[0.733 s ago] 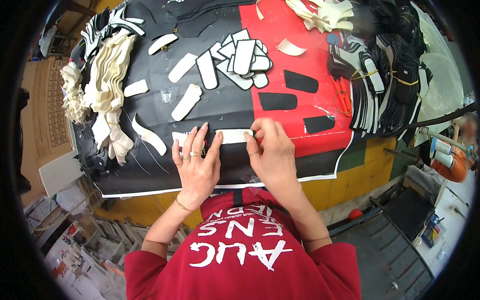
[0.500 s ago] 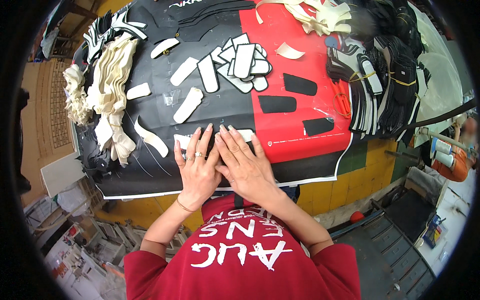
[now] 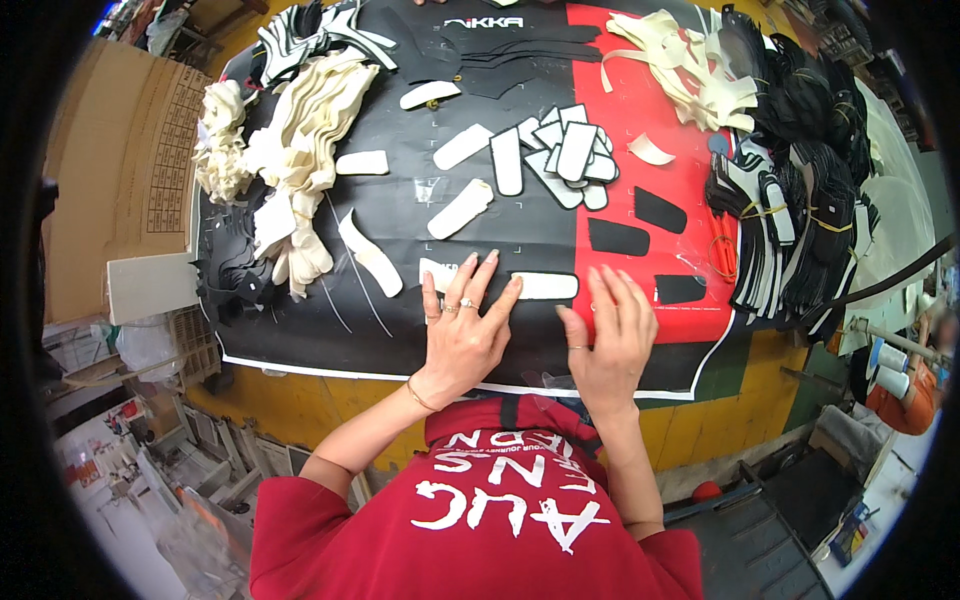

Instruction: The person repeatedly picks small white and black fabric pieces from a table, folds them, and places them into gloves. The person also gathers and stacks finished gloves on the table.

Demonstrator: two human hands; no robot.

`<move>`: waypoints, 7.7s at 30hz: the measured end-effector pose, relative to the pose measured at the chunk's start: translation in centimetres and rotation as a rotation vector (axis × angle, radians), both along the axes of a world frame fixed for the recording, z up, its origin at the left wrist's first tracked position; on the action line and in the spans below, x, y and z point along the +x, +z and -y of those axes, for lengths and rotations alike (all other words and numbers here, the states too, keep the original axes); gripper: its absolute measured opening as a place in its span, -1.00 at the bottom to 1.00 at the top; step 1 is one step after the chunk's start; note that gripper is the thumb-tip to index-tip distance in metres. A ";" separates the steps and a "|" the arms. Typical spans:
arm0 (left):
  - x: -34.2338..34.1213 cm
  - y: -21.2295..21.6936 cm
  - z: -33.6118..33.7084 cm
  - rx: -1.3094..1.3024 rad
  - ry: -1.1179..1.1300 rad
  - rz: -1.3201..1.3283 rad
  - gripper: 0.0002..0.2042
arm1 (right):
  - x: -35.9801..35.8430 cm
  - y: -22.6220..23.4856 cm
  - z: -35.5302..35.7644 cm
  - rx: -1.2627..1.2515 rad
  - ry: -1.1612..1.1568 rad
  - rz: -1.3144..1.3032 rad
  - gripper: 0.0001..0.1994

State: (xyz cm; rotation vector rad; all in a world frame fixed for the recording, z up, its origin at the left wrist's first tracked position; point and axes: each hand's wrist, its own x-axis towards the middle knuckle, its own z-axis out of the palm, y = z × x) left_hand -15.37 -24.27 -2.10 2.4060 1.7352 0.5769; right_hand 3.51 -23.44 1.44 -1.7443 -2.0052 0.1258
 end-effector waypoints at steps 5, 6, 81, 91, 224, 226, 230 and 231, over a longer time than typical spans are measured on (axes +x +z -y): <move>-0.9 0.6 1.3 0.118 0.095 0.188 -0.37 | -1.4 0.5 -1.9 -0.249 0.106 -0.167 -0.60; -1.6 1.0 1.2 0.211 0.104 0.158 -0.30 | -1.2 0.9 -2.2 -0.322 0.107 -0.223 -0.64; -0.8 8.5 0.8 -0.349 0.152 1.135 -0.80 | -2.3 5.8 1.0 -0.163 0.478 -0.498 -0.51; -0.6 8.7 1.0 -0.413 0.145 1.258 -0.81 | -2.2 6.2 1.1 -0.124 0.478 -0.364 -0.52; -1.2 0.7 -0.7 -0.160 -0.015 -0.050 -0.38 | -1.5 0.6 -6.2 -0.512 -0.178 -0.690 -0.63; -1.2 0.6 -0.7 -0.161 -0.019 -0.052 -0.38 | -1.6 0.6 -6.3 -0.523 -0.205 -0.692 -0.64; -1.2 0.6 -0.7 -0.167 -0.020 -0.057 -0.39 | -1.6 0.7 -6.5 -0.519 -0.193 -0.653 -0.65; -1.2 0.6 -0.7 -0.161 -0.022 -0.059 -0.40 | -1.7 0.7 -6.5 -0.500 -0.176 -0.617 -0.65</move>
